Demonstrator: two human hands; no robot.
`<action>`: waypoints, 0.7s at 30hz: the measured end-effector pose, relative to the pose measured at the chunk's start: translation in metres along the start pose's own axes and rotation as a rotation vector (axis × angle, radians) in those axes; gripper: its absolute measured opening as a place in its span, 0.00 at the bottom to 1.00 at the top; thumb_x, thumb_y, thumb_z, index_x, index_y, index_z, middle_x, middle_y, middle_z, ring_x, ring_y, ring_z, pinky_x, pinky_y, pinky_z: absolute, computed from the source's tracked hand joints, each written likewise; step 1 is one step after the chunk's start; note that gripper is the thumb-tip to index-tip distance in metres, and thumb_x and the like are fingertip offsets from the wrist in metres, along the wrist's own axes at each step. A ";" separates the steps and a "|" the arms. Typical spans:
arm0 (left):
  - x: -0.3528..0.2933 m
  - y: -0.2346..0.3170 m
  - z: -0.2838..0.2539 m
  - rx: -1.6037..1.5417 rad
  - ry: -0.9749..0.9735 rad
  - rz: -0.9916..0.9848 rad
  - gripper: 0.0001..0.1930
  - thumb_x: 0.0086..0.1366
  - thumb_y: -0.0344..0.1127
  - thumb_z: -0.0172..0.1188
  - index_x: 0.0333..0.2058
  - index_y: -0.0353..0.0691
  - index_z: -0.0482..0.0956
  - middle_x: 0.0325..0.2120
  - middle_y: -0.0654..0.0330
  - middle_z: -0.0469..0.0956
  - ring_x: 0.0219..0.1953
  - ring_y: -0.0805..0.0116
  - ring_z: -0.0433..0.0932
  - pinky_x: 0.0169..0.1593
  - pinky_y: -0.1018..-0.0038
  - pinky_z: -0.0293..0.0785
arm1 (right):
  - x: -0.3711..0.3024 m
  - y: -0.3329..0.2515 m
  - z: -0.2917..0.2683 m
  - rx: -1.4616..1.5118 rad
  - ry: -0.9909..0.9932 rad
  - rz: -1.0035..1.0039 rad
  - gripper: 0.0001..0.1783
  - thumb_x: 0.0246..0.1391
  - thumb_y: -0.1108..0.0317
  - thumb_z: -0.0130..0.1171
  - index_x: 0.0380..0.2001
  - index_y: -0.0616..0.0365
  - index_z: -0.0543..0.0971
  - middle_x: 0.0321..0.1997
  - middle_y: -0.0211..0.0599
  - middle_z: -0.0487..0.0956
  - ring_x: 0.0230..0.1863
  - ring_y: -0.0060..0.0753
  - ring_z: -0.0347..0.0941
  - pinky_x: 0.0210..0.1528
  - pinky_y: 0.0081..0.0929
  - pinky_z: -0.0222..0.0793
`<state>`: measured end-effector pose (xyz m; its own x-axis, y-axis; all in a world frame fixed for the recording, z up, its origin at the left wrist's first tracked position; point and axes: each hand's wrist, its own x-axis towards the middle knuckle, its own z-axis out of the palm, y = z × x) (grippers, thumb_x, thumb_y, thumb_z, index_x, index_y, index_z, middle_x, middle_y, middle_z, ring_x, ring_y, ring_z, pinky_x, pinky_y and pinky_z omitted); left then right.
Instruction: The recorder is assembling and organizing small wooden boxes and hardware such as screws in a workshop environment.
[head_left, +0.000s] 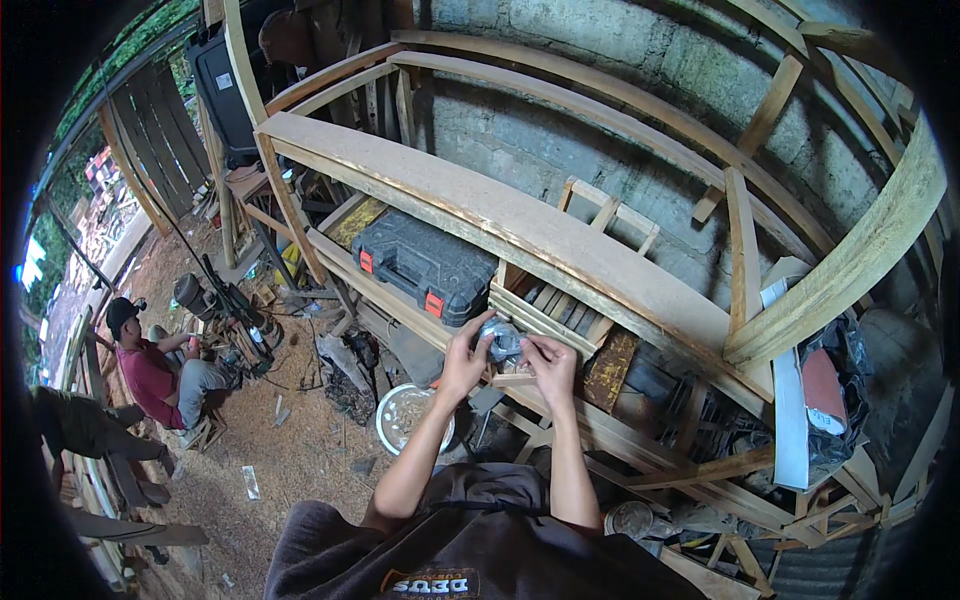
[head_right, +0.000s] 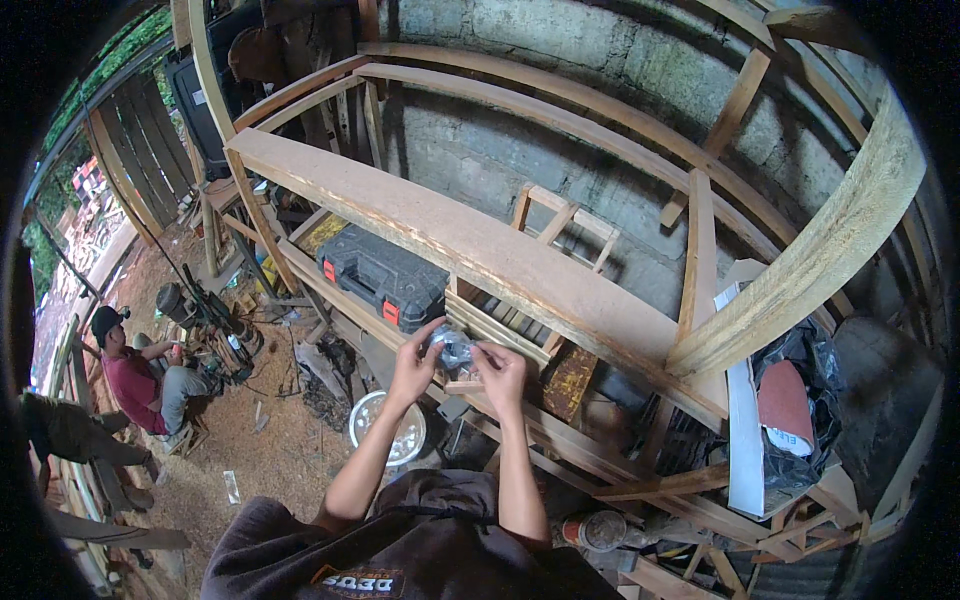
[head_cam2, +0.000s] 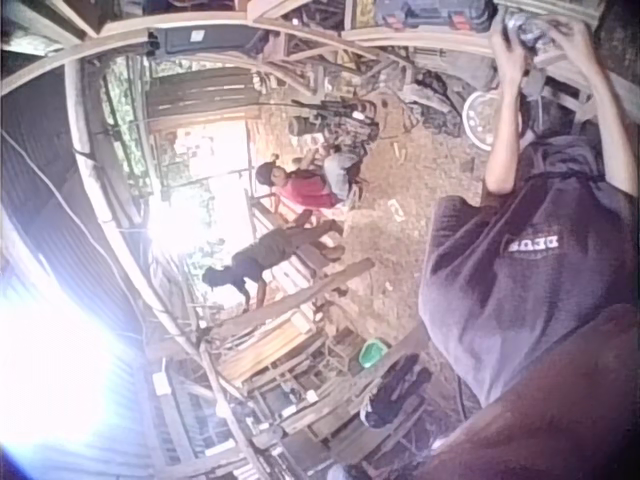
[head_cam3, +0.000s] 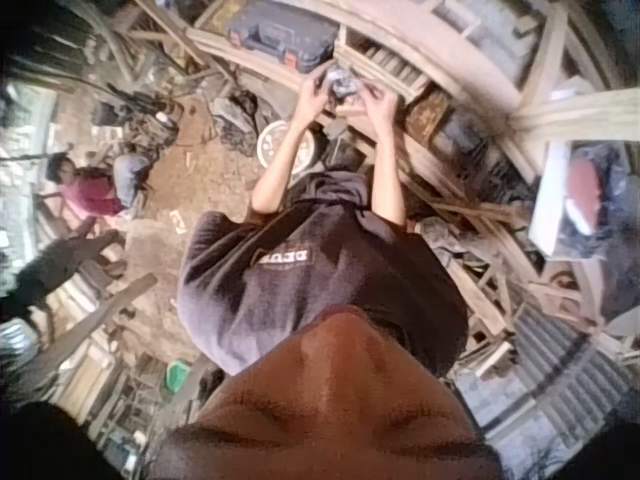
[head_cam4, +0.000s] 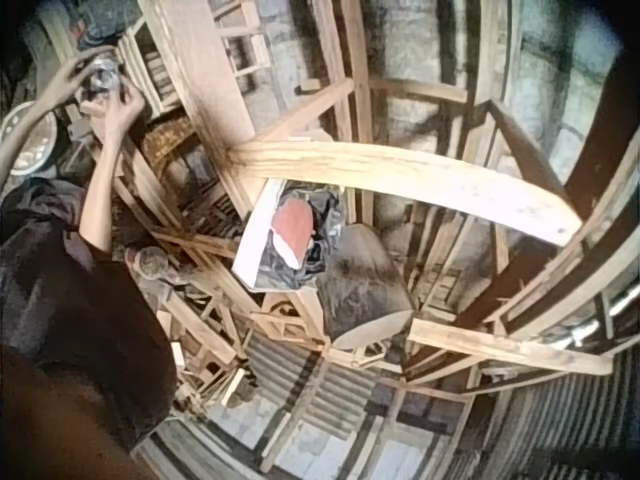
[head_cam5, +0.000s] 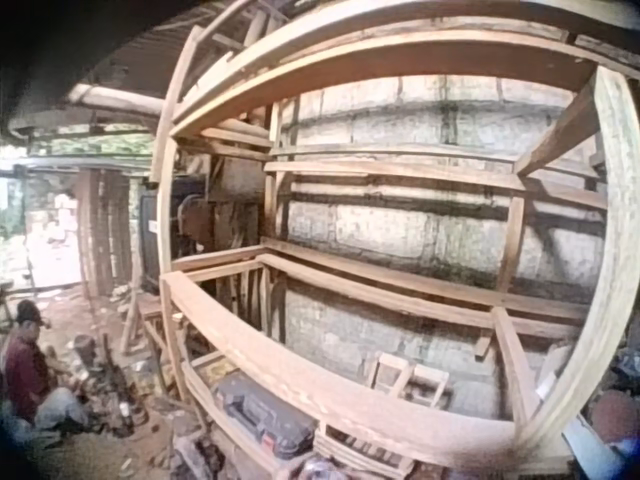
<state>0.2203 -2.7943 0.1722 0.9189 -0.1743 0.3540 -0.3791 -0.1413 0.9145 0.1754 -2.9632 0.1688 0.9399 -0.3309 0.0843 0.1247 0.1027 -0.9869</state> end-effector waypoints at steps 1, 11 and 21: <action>0.000 0.001 -0.001 -0.002 -0.003 -0.001 0.21 0.69 0.25 0.57 0.60 0.35 0.75 0.55 0.44 0.80 0.58 0.53 0.79 0.63 0.66 0.70 | 0.002 0.003 -0.005 -0.019 -0.017 0.006 0.12 0.60 0.74 0.68 0.42 0.73 0.82 0.32 0.35 0.84 0.28 0.19 0.77 0.30 0.18 0.72; 0.000 0.007 -0.004 0.070 0.009 0.008 0.21 0.68 0.25 0.57 0.59 0.35 0.76 0.54 0.44 0.80 0.59 0.49 0.78 0.62 0.64 0.71 | -0.005 -0.002 -0.011 -0.568 -0.013 -0.019 0.15 0.57 0.66 0.69 0.45 0.65 0.85 0.32 0.45 0.86 0.31 0.33 0.83 0.36 0.31 0.76; -0.001 0.014 0.000 -0.011 0.055 -0.051 0.22 0.67 0.25 0.59 0.60 0.35 0.75 0.51 0.44 0.82 0.56 0.54 0.81 0.59 0.65 0.74 | -0.013 -0.044 0.007 -0.716 -0.107 -0.212 0.11 0.58 0.63 0.66 0.42 0.53 0.87 0.29 0.43 0.83 0.23 0.45 0.73 0.29 0.39 0.69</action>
<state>0.2139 -2.7956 0.1844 0.9417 -0.1132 0.3167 -0.3305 -0.1375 0.9337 0.1600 -2.9571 0.2123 0.9491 -0.1793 0.2588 0.1029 -0.6002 -0.7932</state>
